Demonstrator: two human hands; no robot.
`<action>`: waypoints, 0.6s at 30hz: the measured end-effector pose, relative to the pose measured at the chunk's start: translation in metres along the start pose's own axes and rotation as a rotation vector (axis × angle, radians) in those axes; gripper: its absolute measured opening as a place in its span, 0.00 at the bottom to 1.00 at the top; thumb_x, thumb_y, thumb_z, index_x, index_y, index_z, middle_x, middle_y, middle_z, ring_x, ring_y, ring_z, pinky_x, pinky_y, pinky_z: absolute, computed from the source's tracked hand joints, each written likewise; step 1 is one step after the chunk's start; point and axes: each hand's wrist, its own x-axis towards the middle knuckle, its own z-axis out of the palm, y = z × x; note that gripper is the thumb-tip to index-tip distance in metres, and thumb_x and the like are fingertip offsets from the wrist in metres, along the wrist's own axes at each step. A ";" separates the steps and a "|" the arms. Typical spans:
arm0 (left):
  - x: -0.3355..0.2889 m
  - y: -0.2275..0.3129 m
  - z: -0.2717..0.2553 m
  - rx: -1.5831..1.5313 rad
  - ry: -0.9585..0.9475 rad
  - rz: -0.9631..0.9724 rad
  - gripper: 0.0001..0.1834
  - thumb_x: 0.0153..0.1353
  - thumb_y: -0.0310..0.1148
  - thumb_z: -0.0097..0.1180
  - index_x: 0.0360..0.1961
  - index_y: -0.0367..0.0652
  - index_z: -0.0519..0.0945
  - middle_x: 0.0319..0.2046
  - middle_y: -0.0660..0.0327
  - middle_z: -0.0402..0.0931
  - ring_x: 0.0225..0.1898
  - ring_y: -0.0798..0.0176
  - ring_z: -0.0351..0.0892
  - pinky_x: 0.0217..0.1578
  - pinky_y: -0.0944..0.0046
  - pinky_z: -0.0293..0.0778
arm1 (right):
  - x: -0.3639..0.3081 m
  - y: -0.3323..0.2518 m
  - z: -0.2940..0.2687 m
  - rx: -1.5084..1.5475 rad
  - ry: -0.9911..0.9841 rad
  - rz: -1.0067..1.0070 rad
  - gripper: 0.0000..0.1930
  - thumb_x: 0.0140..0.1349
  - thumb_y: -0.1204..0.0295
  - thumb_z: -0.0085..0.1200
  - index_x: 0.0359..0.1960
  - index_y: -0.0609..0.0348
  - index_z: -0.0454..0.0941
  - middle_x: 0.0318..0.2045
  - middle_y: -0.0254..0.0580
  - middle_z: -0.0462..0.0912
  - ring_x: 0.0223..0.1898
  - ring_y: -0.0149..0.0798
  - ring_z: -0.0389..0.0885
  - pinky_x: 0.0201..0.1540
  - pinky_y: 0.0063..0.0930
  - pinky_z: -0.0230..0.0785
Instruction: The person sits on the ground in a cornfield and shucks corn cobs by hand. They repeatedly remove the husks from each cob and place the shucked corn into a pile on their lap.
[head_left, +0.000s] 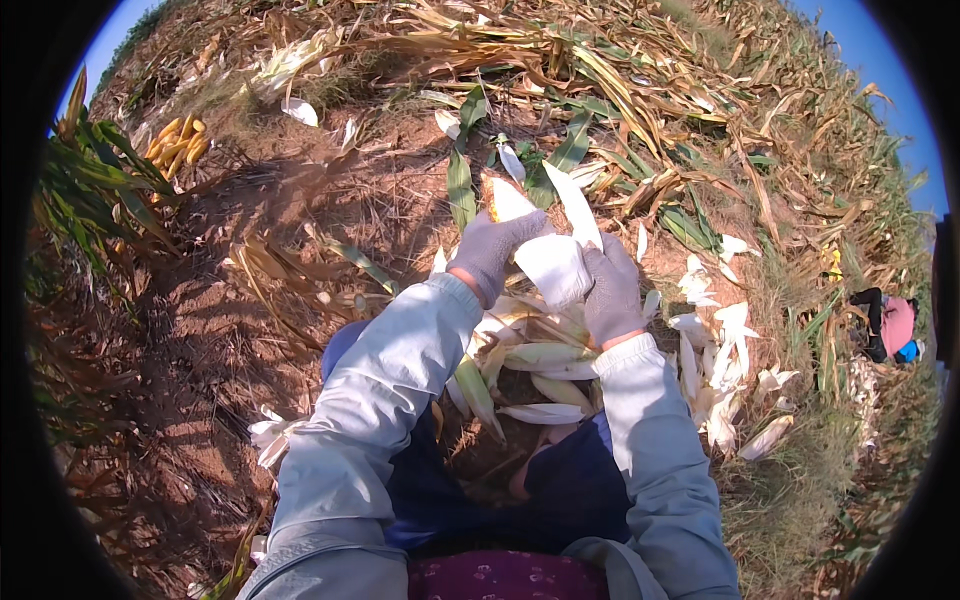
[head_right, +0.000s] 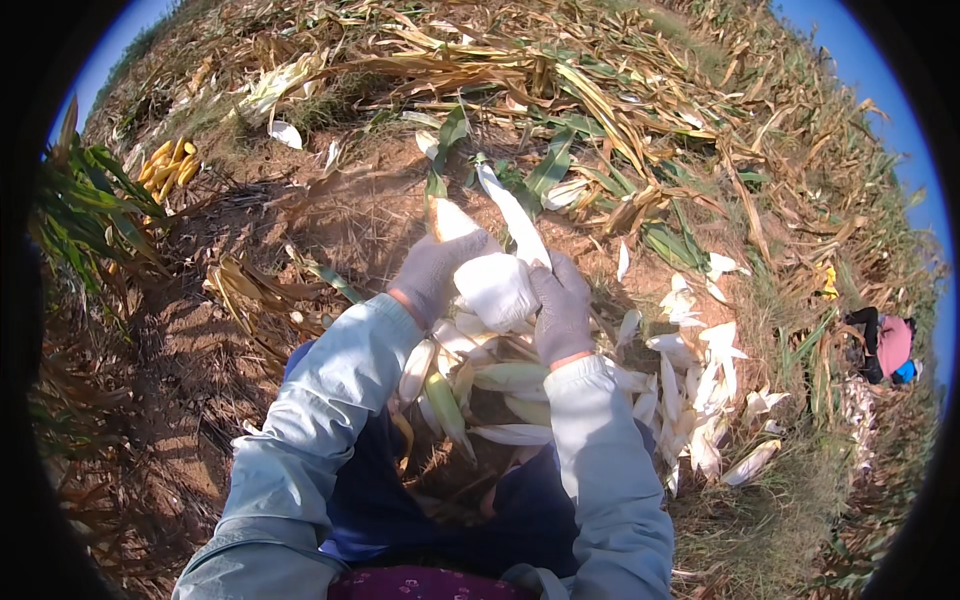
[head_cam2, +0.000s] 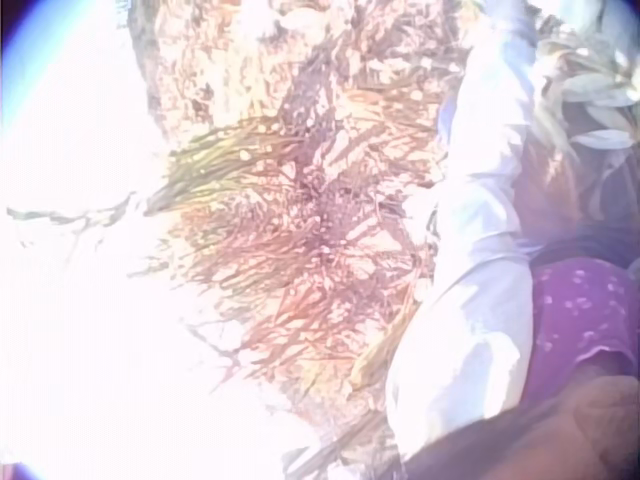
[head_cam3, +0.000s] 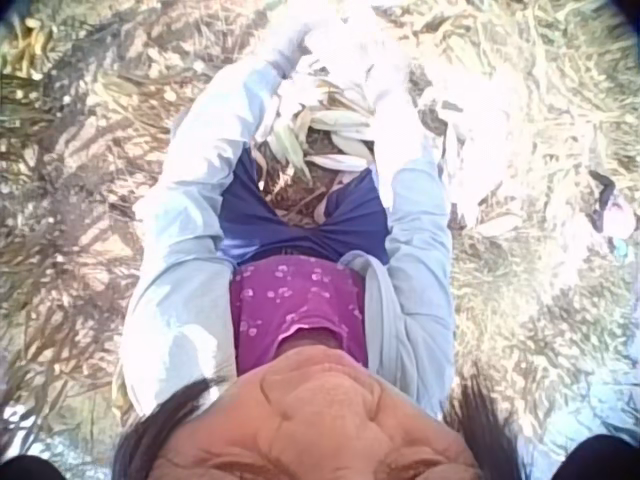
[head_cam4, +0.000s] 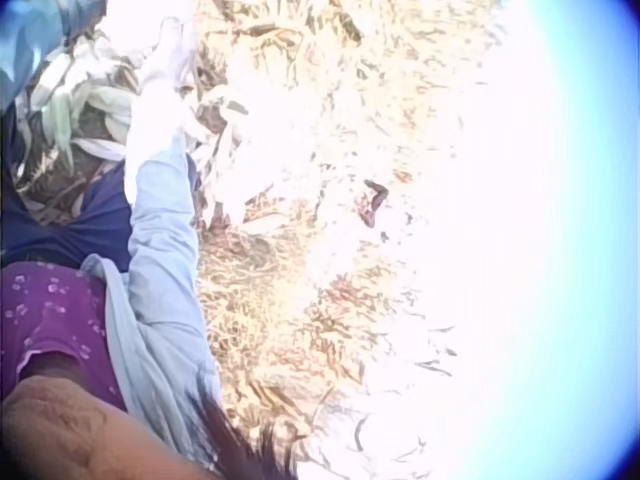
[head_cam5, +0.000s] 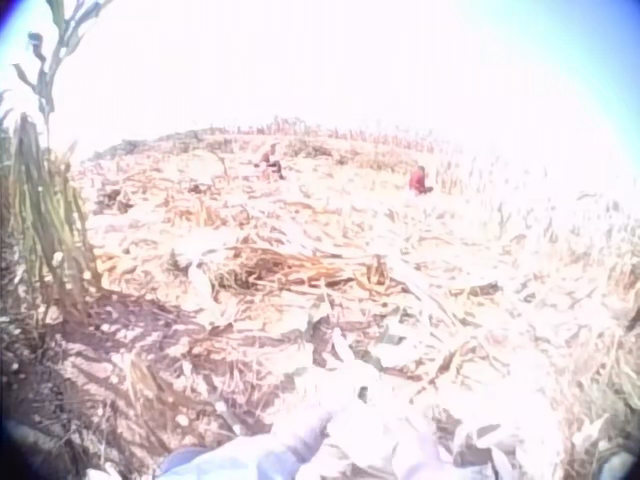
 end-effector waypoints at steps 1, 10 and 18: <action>0.003 0.000 -0.001 -0.044 0.037 0.034 0.13 0.52 0.29 0.62 0.37 0.34 0.76 0.30 0.58 0.79 0.27 0.63 0.80 0.29 0.66 0.76 | 0.000 -0.002 -0.002 0.035 0.000 -0.030 0.13 0.64 0.73 0.45 0.48 0.66 0.69 0.38 0.39 0.77 0.38 0.30 0.75 0.43 0.21 0.68; 0.016 -0.005 -0.005 -0.183 0.328 0.077 0.14 0.53 0.33 0.63 0.34 0.33 0.76 0.26 0.58 0.78 0.25 0.62 0.79 0.25 0.63 0.76 | -0.005 -0.005 0.001 -0.566 -0.191 -0.369 0.29 0.55 0.61 0.58 0.56 0.59 0.64 0.50 0.43 0.70 0.53 0.42 0.70 0.54 0.31 0.64; 0.015 -0.015 0.000 -0.250 0.233 -0.068 0.17 0.57 0.40 0.59 0.41 0.40 0.74 0.33 0.57 0.77 0.34 0.58 0.80 0.34 0.53 0.79 | -0.007 -0.010 0.010 -0.108 0.111 -0.145 0.18 0.64 0.67 0.44 0.51 0.66 0.70 0.43 0.47 0.79 0.44 0.39 0.77 0.50 0.28 0.67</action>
